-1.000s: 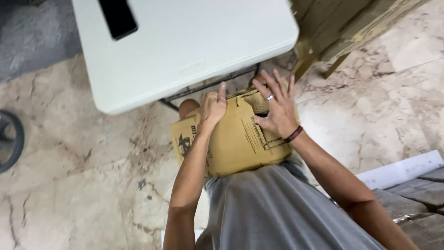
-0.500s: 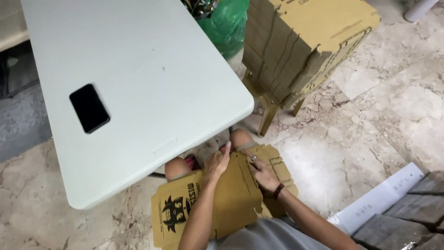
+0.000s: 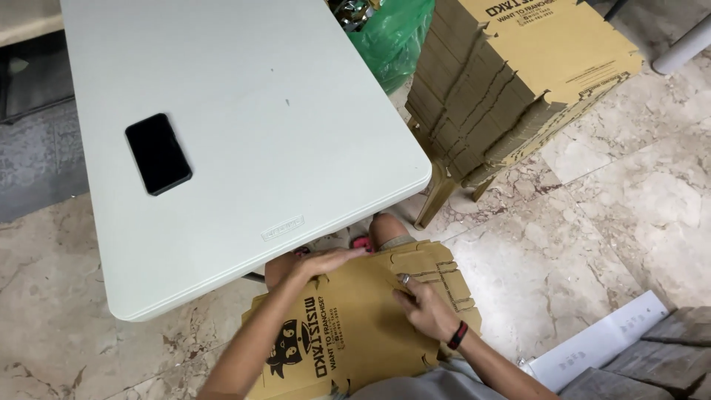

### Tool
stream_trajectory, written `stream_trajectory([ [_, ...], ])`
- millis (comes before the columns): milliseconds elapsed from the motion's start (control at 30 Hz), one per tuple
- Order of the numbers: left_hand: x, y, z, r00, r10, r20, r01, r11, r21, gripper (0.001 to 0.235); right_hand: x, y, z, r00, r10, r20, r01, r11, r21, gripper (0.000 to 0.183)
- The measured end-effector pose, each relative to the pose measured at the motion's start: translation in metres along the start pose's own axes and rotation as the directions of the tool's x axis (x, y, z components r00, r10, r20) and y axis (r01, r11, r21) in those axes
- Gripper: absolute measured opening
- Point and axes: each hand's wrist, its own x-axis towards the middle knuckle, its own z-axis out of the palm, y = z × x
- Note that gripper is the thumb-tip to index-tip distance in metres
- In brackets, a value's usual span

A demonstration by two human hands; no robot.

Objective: Folding and stacking cardboard box templates on a work table.

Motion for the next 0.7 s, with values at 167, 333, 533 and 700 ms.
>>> stream_trajectory([
  [167, 0.024, -0.076, -0.020, 0.968, 0.248, 0.032, -0.233, 0.943, -0.239, 0.067, -0.020, -0.038, -0.006, 0.848, -0.524, 0.082, 0.522, 0.798, -0.303, 0.046],
  [333, 0.038, -0.098, -0.028, 0.978, 0.187, 0.097, -0.182, 0.982, -0.058, 0.076, -0.034, -0.099, -0.038, 0.690, -0.711, 0.132, 0.704, 0.618, -0.350, 0.033],
  [533, 0.003, -0.090, -0.024, 0.996, 0.072, 0.057, -0.073, 0.997, 0.015, 0.079, -0.026, -0.091, -0.156, 0.721, -0.663, 0.202, 0.685, 0.725, -0.068, 0.033],
  [700, 0.006, -0.094, -0.010, 0.993, -0.042, -0.108, 0.042, 0.999, 0.003, 0.082, -0.056, -0.069, -0.288, 0.652, 0.016, -0.758, 0.134, 0.982, 0.135, 0.011],
])
